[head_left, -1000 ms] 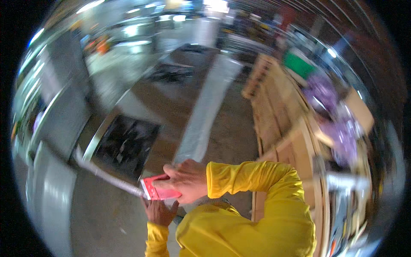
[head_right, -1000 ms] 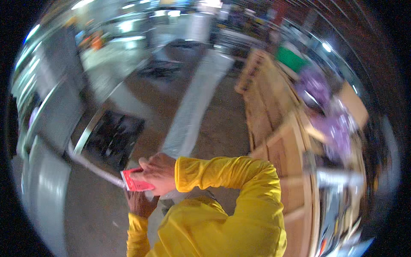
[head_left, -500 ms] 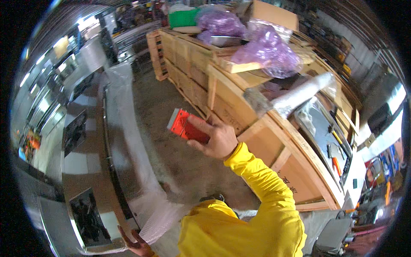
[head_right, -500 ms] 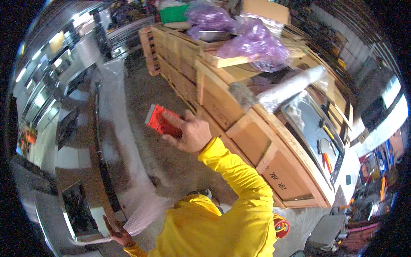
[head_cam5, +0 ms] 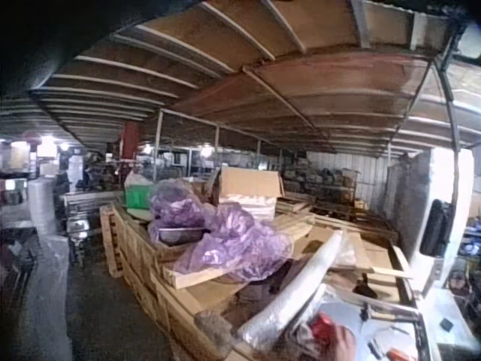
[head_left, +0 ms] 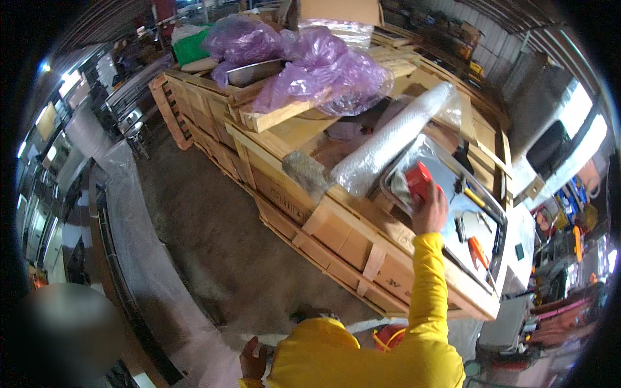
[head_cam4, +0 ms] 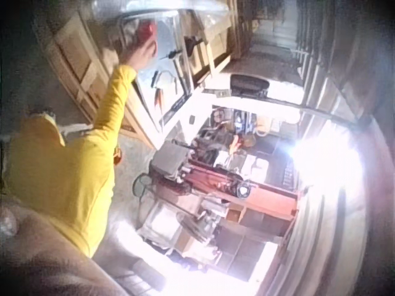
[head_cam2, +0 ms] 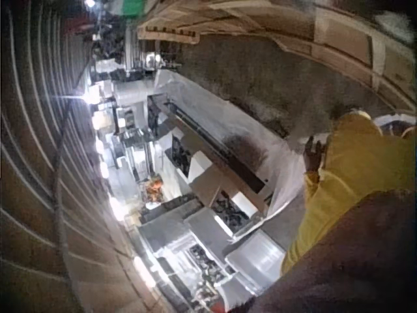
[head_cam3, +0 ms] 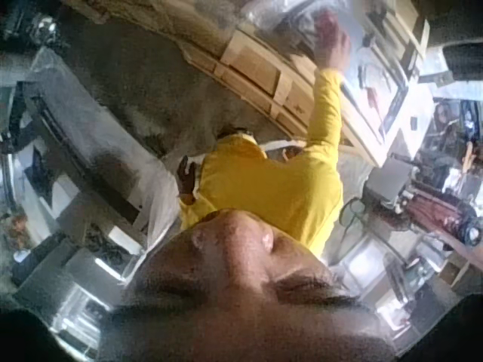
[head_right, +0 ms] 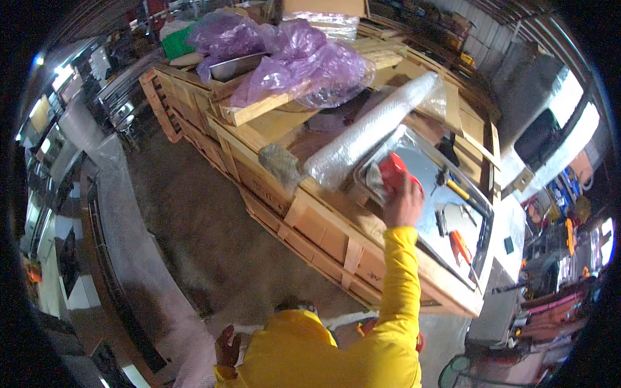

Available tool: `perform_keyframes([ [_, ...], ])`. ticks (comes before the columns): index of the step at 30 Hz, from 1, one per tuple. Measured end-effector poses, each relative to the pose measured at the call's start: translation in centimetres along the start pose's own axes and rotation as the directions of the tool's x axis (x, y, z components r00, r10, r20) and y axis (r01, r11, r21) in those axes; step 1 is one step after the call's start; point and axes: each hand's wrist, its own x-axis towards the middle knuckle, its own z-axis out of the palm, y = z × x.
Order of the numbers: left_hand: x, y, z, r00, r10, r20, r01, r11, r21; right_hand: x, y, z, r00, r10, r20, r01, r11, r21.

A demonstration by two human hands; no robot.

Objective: The person wraps a stainless steel commercial kitchen appliance with bubble wrap. They unroll the bubble wrap, cut it to size with a box cutter, and secure it with packing tape.

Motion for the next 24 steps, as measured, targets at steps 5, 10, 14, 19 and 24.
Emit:
perform_keyframes([
  [5, -1.1, -13.3, 1.7, 0.910, -0.414, 0.031, 0.410, 0.907, 0.095, 1.3, 10.2, 2.5, 0.939, 0.132, 0.318, -0.104, 0.989, -0.102],
  [10, -12.6, -25.5, 0.6, 0.538, -0.840, 0.071, 0.799, 0.534, 0.275, 2.8, 7.1, -0.9, 0.990, -0.096, -0.101, 0.066, 0.962, -0.266],
  [14, -19.7, -28.8, 2.3, 0.645, -0.754, -0.126, 0.731, 0.561, 0.390, -0.7, -1.5, -2.6, 0.916, -0.184, -0.356, 0.115, 0.972, -0.205],
  [19, -17.4, -24.6, 7.4, 0.680, -0.715, -0.163, 0.733, 0.667, 0.133, -9.9, -22.7, -0.4, 0.861, -0.489, -0.138, 0.468, 0.657, 0.592],
  [24, -18.1, -20.5, 10.6, 0.430, -0.819, -0.380, 0.779, 0.549, -0.302, -23.2, -41.4, -10.7, 0.285, -0.861, -0.422, 0.183, -0.383, 0.905],
])
